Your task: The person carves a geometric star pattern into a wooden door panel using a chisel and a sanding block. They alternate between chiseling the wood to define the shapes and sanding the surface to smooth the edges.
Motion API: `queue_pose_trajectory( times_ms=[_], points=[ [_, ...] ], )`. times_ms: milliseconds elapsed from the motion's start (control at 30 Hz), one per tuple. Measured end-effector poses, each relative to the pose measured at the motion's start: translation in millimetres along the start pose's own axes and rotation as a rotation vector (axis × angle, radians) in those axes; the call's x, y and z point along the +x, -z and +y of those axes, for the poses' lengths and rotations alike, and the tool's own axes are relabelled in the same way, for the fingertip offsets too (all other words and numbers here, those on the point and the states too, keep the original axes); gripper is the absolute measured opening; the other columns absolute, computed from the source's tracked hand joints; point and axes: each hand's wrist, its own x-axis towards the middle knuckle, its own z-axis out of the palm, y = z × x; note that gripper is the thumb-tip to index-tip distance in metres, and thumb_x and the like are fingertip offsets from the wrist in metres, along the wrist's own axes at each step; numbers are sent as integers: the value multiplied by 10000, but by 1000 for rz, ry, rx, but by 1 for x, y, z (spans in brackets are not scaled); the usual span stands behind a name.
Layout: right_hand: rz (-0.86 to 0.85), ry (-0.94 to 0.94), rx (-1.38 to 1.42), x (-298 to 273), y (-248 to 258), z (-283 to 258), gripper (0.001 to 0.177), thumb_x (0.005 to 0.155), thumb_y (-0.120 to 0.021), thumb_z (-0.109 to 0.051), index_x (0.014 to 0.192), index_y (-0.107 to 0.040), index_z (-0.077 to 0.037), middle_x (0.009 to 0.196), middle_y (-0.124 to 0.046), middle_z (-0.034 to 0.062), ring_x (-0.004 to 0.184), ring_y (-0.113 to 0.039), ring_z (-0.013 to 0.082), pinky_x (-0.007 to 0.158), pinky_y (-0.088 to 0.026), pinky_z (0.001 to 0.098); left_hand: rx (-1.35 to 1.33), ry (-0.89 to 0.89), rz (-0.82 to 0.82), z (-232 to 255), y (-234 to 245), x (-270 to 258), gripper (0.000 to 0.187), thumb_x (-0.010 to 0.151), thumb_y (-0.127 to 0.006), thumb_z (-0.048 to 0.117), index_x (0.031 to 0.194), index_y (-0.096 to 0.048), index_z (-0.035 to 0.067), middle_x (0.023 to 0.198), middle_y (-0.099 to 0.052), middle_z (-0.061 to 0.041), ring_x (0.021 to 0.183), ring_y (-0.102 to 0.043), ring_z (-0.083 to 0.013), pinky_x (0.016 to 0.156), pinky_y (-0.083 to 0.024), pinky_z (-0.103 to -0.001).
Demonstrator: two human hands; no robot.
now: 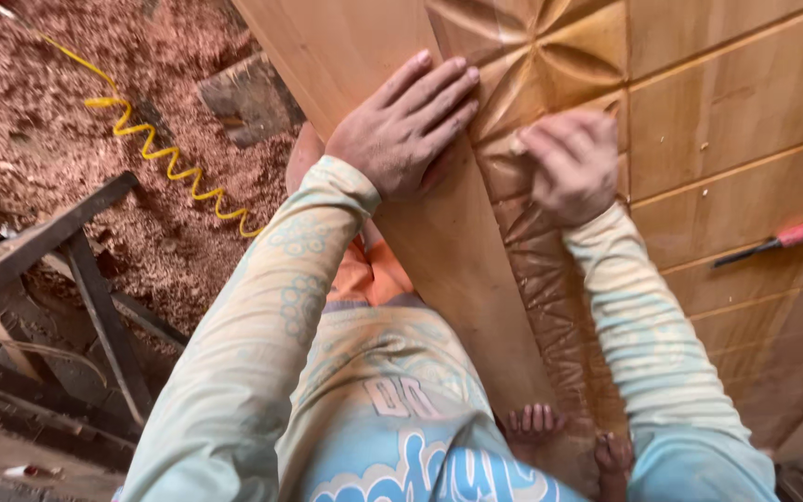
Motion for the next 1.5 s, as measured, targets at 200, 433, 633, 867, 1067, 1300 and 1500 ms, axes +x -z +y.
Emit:
queue_pose_trajectory(
  times_ms=[200, 433, 633, 867, 1067, 1300, 1500],
  points=[
    [-29, -3, 22, 10, -3, -13, 158, 907, -737, -9, 1063, -755, -1, 1102, -683, 95, 1042, -613, 295, 961, -489, 430, 1, 18, -40, 4, 4, 1, 551, 992, -627, 272, 1470, -593, -1, 1622, -478, -151, 1550, -370, -290, 1309, -220, -485],
    [-29, 44, 1, 6, -5, -12, 227, 862, -675, 20, 1070, -764, -2, 1080, -690, 109, 1037, -619, 287, 958, -497, 432, 34, 10, -27, 0, -2, -1, 536, 1025, -617, 272, 1490, -592, 7, 1632, -469, -143, 1551, -367, -289, 1314, -212, -483],
    [88, -125, -1, 4, -6, -5, 146, 907, -701, 34, 1026, -750, -34, 1050, -689, 101, 1022, -619, 291, 910, -490, 429, 13, 22, -19, 1, -3, -2, 546, 1016, -626, 273, 1492, -597, 6, 1633, -465, -145, 1547, -369, -294, 1308, -213, -481],
    [24, -123, 24, 8, 9, -1, 131, 956, -733, 24, 1075, -765, -19, 1082, -700, 100, 1035, -629, 313, 952, -499, 444, -36, 33, -44, 2, 0, 0, 546, 987, -642, 283, 1452, -610, -1, 1620, -465, -162, 1535, -380, -302, 1296, -227, -487],
    [3, 6, 58, 7, 4, -12, 272, 811, -685, 56, 1062, -769, -2, 1093, -681, 107, 1037, -637, 293, 964, -527, 465, -6, 24, -34, 1, 5, 2, 545, 1005, -652, 303, 1465, -603, 15, 1615, -469, -149, 1533, -384, -294, 1299, -237, -483],
    [563, -597, 139, -2, 33, -31, 246, 966, -809, 83, 1151, -791, -78, 1110, -493, 132, 990, -565, 245, 829, -506, 366, 9, 49, -68, 15, 22, 19, 511, 982, -679, 271, 1443, -617, 60, 1582, -502, -125, 1508, -405, -297, 1284, -267, -481],
    [586, -814, 207, -6, 27, -75, 172, 917, -768, 22, 1088, -759, 12, 935, -667, 123, 842, -659, 244, 751, -552, 350, -460, 269, 114, 77, 19, 23, 385, 877, -764, 109, 1247, -675, 57, 1287, -652, -160, 1236, -601, -367, 1094, -496, -451]
  ],
)
